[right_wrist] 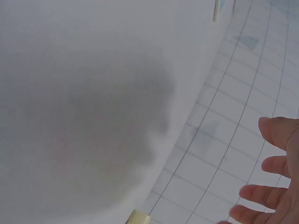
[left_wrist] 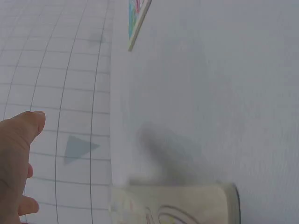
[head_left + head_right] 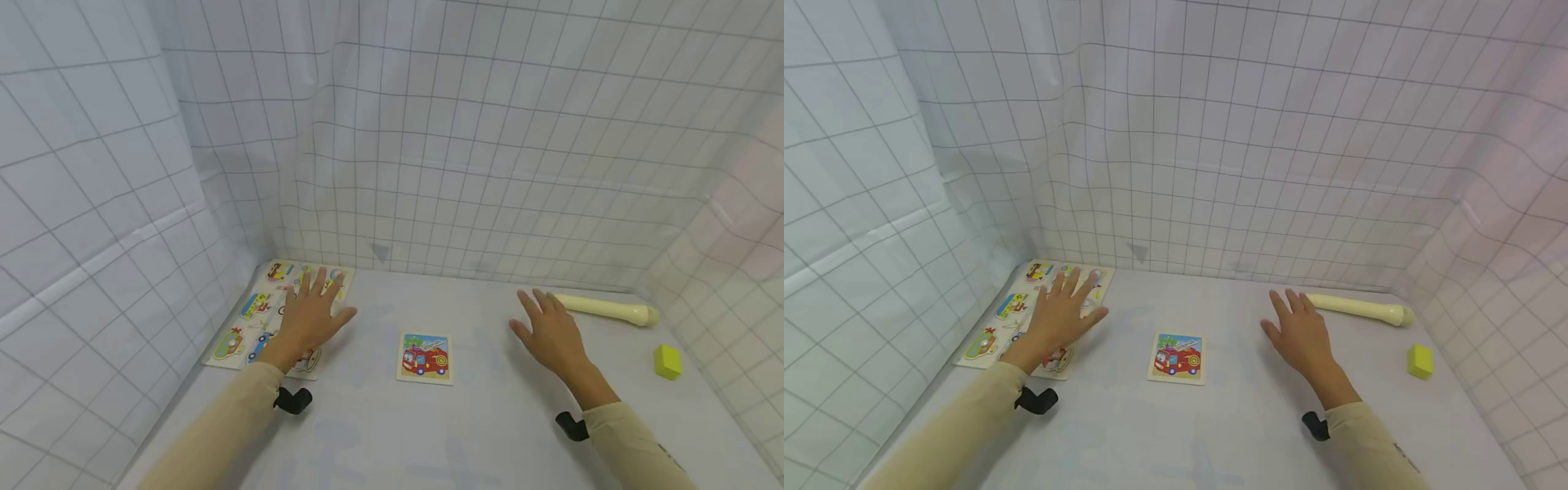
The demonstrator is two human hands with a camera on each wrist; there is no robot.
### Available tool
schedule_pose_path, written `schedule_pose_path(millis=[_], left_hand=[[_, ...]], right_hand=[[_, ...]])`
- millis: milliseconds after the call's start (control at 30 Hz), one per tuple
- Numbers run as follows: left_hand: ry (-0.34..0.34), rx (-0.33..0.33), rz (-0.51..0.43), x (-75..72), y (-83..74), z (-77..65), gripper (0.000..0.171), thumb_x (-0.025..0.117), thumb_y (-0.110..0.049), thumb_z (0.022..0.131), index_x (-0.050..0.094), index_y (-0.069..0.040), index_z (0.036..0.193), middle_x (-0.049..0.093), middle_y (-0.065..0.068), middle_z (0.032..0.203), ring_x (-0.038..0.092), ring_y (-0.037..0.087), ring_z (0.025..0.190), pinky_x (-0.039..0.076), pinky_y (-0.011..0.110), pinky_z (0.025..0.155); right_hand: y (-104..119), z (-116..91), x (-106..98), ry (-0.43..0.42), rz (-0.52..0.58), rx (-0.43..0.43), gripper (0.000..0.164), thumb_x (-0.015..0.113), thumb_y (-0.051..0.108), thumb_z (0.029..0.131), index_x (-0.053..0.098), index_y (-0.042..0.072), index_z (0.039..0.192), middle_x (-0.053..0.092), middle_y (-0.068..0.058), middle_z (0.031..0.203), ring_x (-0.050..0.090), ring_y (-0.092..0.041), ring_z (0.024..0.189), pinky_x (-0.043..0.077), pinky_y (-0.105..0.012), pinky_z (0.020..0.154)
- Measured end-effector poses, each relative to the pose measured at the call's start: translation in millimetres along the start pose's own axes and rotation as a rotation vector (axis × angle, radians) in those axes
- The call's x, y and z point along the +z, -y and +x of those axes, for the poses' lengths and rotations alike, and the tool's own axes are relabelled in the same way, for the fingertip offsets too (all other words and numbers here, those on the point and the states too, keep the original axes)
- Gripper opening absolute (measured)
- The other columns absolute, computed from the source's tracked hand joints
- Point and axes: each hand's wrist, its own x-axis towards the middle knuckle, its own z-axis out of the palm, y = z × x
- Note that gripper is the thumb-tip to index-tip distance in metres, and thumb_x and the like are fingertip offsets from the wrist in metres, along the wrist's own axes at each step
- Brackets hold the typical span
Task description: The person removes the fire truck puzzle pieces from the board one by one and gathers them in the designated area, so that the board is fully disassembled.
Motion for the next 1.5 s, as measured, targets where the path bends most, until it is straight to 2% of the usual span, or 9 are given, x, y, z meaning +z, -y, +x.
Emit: schedule_pose_path(millis=[133, 267, 500, 567, 667, 800, 1067, 1233, 1500], left_hand=[[0.019, 0.056, -0.087, 3.6, -27.2, -8.0, 0.072, 0.054, -0.056, 0.100, 0.042, -0.015, 0.157, 0.024, 0.023, 0.166, 0.021, 0.051, 0.151, 0.026, 0.070, 0.115], [0.089, 0.141, -0.119, 11.3, -59.4, -11.7, 0.066, 0.058, -0.051, 0.100, 0.045, -0.018, 0.156, 0.024, 0.022, 0.166, 0.024, 0.049, 0.150, 0.029, 0.066, 0.116], [0.317, 0.317, -0.109, 34.3, -112.9, -18.7, 0.067, 0.058, -0.058, 0.098, 0.050, -0.019, 0.153, 0.029, 0.013, 0.166, 0.028, 0.039, 0.152, 0.031, 0.061, 0.117], [0.361, 0.353, -0.106, 39.1, -123.7, -19.6, 0.070, 0.056, -0.063, 0.097, 0.049, -0.022, 0.153, 0.030, 0.010, 0.167, 0.028, 0.036, 0.153, 0.030, 0.060, 0.118], [0.395, 0.392, -0.082, 44.4, -135.3, -19.1, 0.073, 0.052, -0.069, 0.096, 0.045, -0.028, 0.156, 0.029, 0.006, 0.167, 0.026, 0.033, 0.154, 0.028, 0.059, 0.119], [0.413, 0.410, -0.072, 46.8, -142.9, -17.2, 0.075, 0.048, -0.072, 0.095, 0.043, -0.030, 0.157, 0.029, 0.005, 0.167, 0.025, 0.032, 0.154, 0.026, 0.058, 0.120], [0.450, 0.392, -0.066, 51.7, -144.5, -16.7, 0.076, 0.047, -0.074, 0.094, 0.041, -0.032, 0.157, 0.032, 0.003, 0.166, 0.027, 0.031, 0.154, 0.026, 0.058, 0.121], [0.456, 0.394, -0.060, 54.0, -144.3, -16.1, 0.078, 0.047, -0.075, 0.094, 0.040, -0.032, 0.158, 0.031, 0.004, 0.166, 0.026, 0.032, 0.154, 0.025, 0.058, 0.121], [0.451, 0.412, -0.042, 54.5, -144.4, -16.9, 0.077, 0.048, -0.074, 0.094, 0.041, -0.030, 0.157, 0.032, 0.006, 0.166, 0.027, 0.033, 0.154, 0.024, 0.057, 0.121]], right_hand=[[22, 0, 10, 0.102, 0.120, -0.002, 0.054, 0.065, 0.031, 0.100, 0.054, 0.002, 0.145, 0.056, -0.026, 0.140, 0.058, -0.047, 0.121, 0.053, -0.063, 0.088], [46, 9, 24, 0.229, 0.288, 0.026, 0.047, 0.067, 0.028, 0.100, 0.060, 0.003, 0.140, 0.066, -0.019, 0.128, 0.067, -0.034, 0.107, 0.057, -0.049, 0.083], [74, 21, 43, 0.425, 0.526, 0.103, 0.036, 0.063, 0.023, 0.100, 0.067, 0.006, 0.131, 0.067, -0.007, 0.109, 0.060, -0.018, 0.086, 0.052, -0.032, 0.072], [77, 22, 48, 0.458, 0.572, 0.127, 0.034, 0.061, 0.021, 0.101, 0.067, 0.006, 0.130, 0.066, -0.005, 0.103, 0.059, -0.017, 0.079, 0.051, -0.031, 0.068], [79, 23, 53, 0.490, 0.648, 0.169, 0.033, 0.058, 0.020, 0.102, 0.067, 0.004, 0.130, 0.061, -0.001, 0.078, 0.053, -0.014, 0.059, 0.045, -0.027, 0.056], [79, 23, 57, 0.525, 0.772, 0.212, 0.034, 0.056, 0.018, 0.103, 0.065, 0.001, 0.131, 0.045, 0.000, 0.055, 0.039, -0.013, 0.046, 0.034, -0.025, 0.048], [86, 24, 60, 0.525, 0.948, 0.352, 0.041, 0.061, 0.019, 0.098, 0.064, -0.003, 0.132, 0.064, -0.005, 0.087, 0.044, -0.012, 0.055, 0.038, -0.024, 0.051], [91, 21, 57, 0.523, 0.993, 0.390, 0.046, 0.062, 0.020, 0.096, 0.061, -0.004, 0.136, 0.060, -0.006, 0.086, 0.048, -0.014, 0.061, 0.039, -0.025, 0.053], [91, 21, 60, 0.529, 1.042, 0.404, 0.047, 0.059, 0.017, 0.097, 0.058, -0.008, 0.137, 0.062, -0.007, 0.090, 0.048, -0.012, 0.059, 0.038, -0.022, 0.049]])
